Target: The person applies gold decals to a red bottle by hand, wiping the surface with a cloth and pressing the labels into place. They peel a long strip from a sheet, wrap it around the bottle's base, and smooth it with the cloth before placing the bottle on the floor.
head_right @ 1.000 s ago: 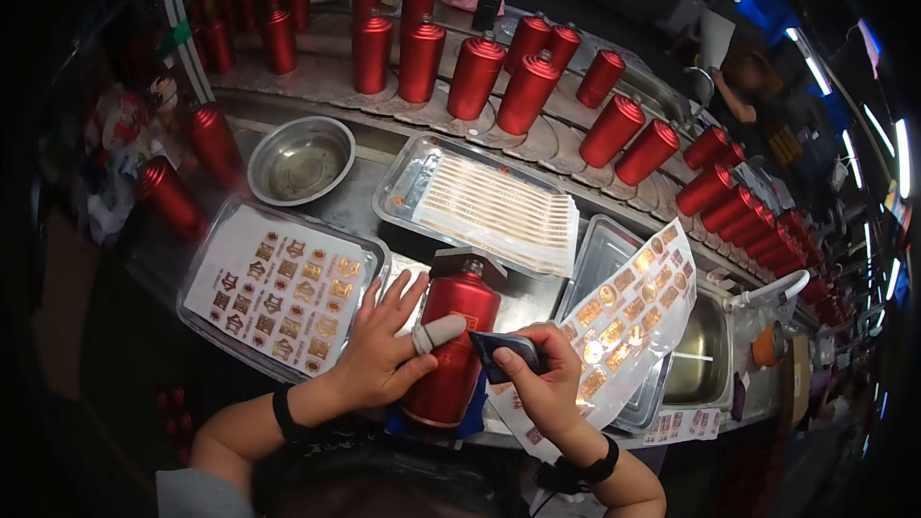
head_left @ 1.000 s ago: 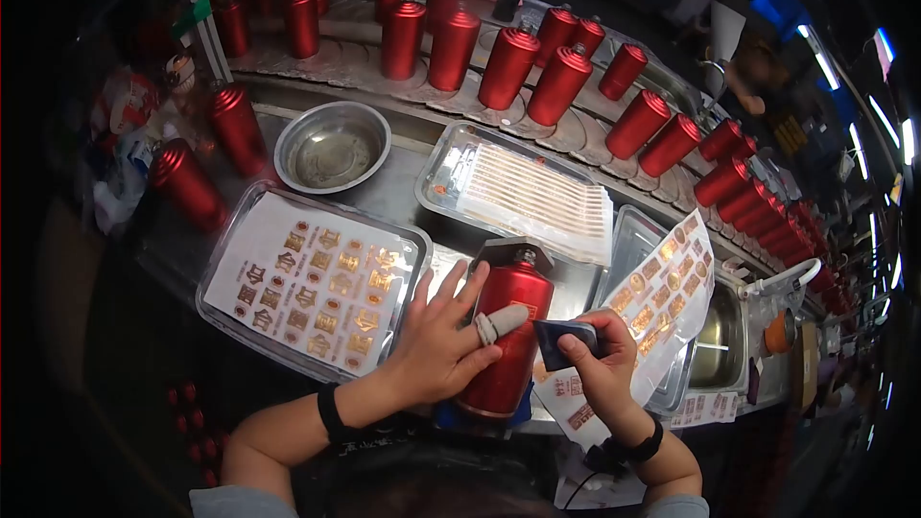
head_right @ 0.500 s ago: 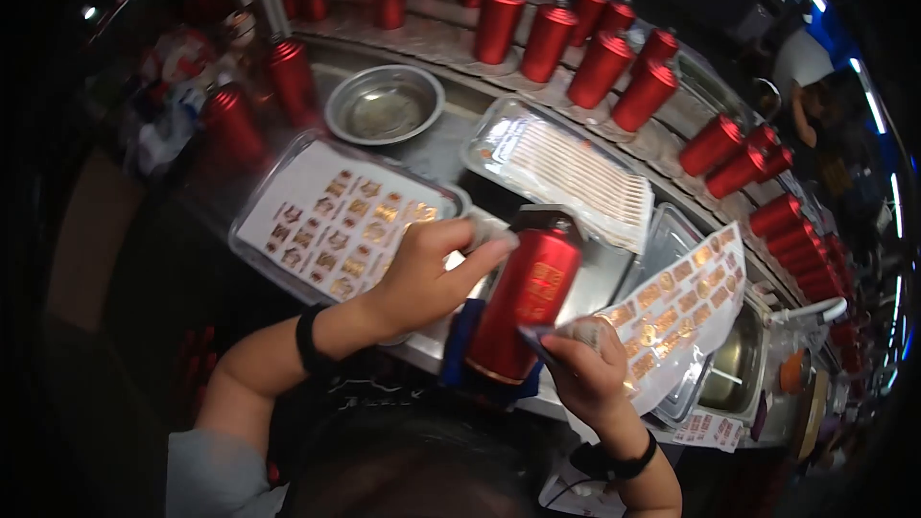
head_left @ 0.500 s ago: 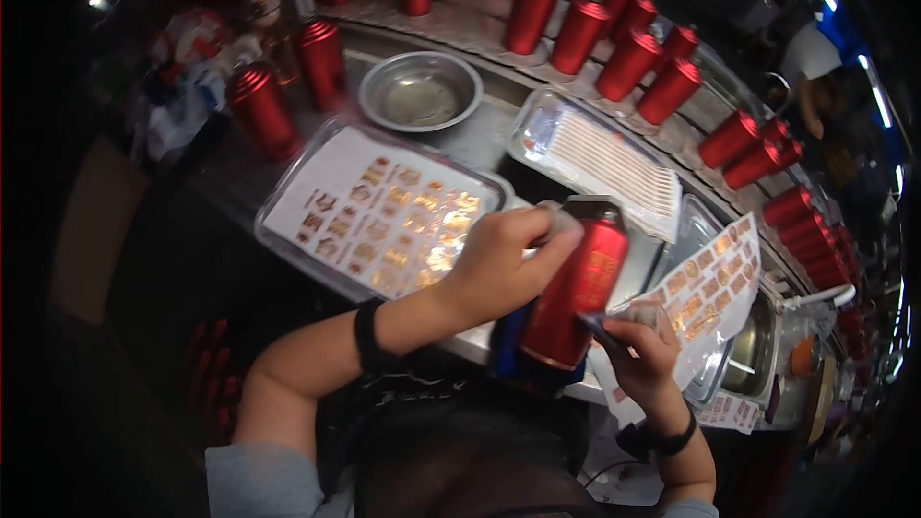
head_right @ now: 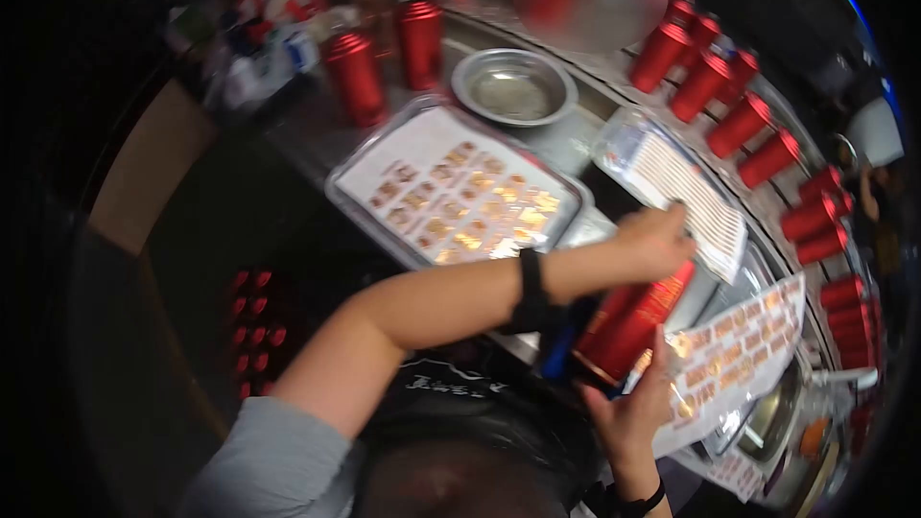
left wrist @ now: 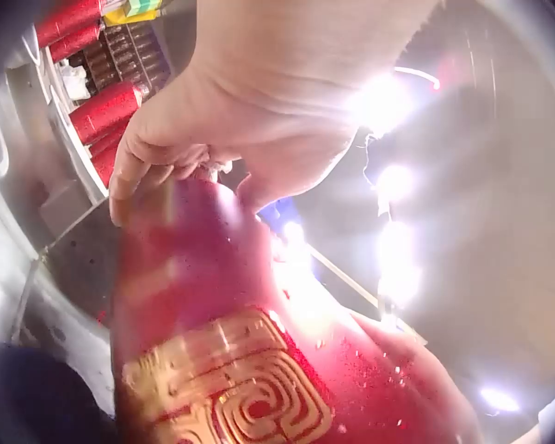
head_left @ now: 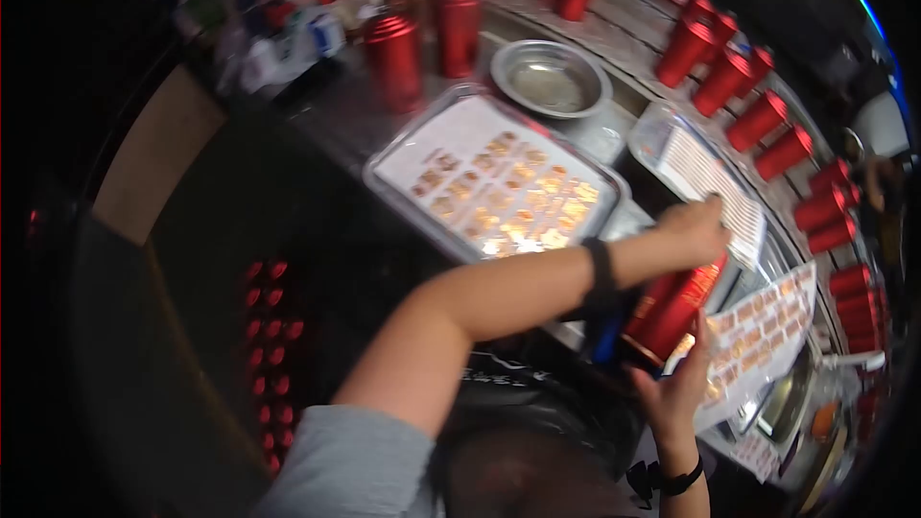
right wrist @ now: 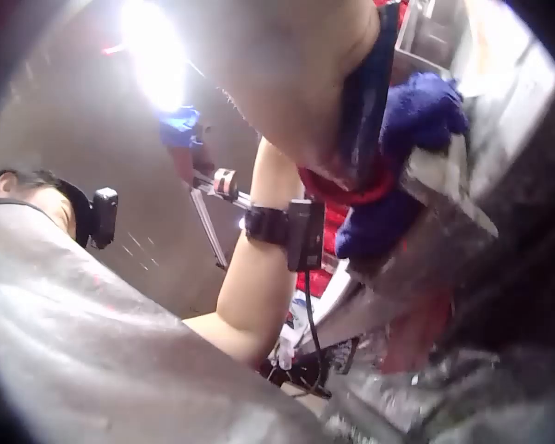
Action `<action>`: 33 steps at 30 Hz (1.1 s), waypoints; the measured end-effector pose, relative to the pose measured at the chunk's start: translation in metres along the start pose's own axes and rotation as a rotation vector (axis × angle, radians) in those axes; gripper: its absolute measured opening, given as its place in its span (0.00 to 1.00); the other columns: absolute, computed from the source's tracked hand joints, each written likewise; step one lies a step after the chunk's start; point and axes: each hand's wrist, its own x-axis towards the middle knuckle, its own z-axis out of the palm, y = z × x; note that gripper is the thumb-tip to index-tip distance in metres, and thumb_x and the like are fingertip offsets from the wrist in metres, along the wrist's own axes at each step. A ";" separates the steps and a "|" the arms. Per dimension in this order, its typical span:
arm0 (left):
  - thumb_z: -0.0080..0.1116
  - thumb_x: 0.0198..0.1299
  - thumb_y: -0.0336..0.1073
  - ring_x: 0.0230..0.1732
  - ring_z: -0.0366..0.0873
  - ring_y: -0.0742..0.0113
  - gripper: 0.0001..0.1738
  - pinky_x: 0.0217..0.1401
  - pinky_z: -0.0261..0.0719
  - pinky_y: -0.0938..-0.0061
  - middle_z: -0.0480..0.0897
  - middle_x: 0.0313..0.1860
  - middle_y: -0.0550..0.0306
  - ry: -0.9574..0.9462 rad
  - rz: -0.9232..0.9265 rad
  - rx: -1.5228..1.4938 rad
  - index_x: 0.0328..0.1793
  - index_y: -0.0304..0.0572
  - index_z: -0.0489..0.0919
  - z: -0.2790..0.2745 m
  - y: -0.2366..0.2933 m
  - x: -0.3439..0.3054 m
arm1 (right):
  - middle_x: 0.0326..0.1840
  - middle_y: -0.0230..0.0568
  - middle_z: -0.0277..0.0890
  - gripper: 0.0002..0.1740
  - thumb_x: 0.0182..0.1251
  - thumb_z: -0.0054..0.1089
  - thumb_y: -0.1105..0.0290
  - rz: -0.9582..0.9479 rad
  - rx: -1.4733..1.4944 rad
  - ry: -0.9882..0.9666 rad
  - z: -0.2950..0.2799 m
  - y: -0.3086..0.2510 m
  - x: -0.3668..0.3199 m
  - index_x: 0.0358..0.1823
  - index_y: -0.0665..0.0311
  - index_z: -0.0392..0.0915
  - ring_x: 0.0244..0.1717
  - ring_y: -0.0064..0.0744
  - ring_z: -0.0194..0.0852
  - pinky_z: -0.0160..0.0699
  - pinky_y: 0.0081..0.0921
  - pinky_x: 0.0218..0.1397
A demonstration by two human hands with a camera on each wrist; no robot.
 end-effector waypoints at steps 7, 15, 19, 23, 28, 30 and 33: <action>0.55 0.51 0.33 0.50 0.82 0.32 0.24 0.59 0.78 0.51 0.83 0.43 0.25 0.066 -0.129 -0.178 0.53 0.23 0.73 -0.008 0.011 -0.018 | 0.63 0.47 0.67 0.57 0.44 0.84 0.71 0.006 0.347 0.067 0.003 -0.004 -0.018 0.76 0.67 0.58 0.62 0.40 0.70 0.77 0.32 0.58; 0.70 0.55 0.45 0.35 0.82 0.69 0.19 0.41 0.79 0.73 0.85 0.29 0.52 -0.070 0.049 -0.286 0.37 0.34 0.85 -0.186 -0.015 -0.135 | 0.59 0.57 0.70 0.52 0.39 0.84 0.65 -0.622 0.135 -0.063 -0.007 -0.036 -0.006 0.69 0.68 0.65 0.57 0.59 0.71 0.70 0.49 0.58; 0.69 0.60 0.47 0.30 0.77 0.70 0.20 0.34 0.75 0.70 0.82 0.30 0.54 0.198 0.096 -0.031 0.38 0.33 0.81 -0.268 -0.018 -0.245 | 0.58 0.57 0.73 0.55 0.34 0.83 0.67 -0.897 0.206 -0.247 0.025 -0.095 0.033 0.70 0.62 0.66 0.56 0.60 0.73 0.73 0.48 0.56; 0.68 0.62 0.47 0.31 0.77 0.64 0.19 0.35 0.74 0.68 0.78 0.31 0.53 0.426 -0.103 0.265 0.42 0.37 0.78 -0.282 -0.029 -0.368 | 0.54 0.50 0.76 0.58 0.31 0.85 0.66 -0.859 0.116 -0.467 0.040 -0.147 0.054 0.72 0.58 0.66 0.49 0.51 0.78 0.77 0.36 0.44; 0.69 0.57 0.48 0.36 0.79 0.46 0.20 0.39 0.77 0.58 0.79 0.34 0.48 0.769 -0.318 0.690 0.41 0.38 0.77 -0.205 -0.150 -0.490 | 0.50 0.41 0.75 0.56 0.38 0.79 0.74 -0.426 0.149 -0.479 0.038 -0.112 0.057 0.76 0.60 0.63 0.41 0.31 0.72 0.66 0.24 0.35; 0.68 0.57 0.47 0.38 0.79 0.44 0.20 0.42 0.78 0.55 0.80 0.35 0.45 0.864 -0.484 0.774 0.42 0.38 0.77 -0.176 -0.225 -0.536 | 0.49 0.40 0.75 0.53 0.43 0.76 0.77 -0.340 0.075 -0.437 0.033 -0.103 0.060 0.76 0.59 0.62 0.38 0.26 0.67 0.61 0.20 0.31; 0.63 0.59 0.47 0.40 0.79 0.44 0.20 0.45 0.78 0.54 0.80 0.37 0.44 1.024 -0.728 0.752 0.42 0.37 0.76 -0.141 -0.335 -0.599 | 0.61 0.39 0.74 0.45 0.53 0.67 0.81 -0.428 -0.025 -0.329 0.025 -0.068 0.070 0.76 0.56 0.64 0.22 0.13 0.45 0.49 0.14 0.22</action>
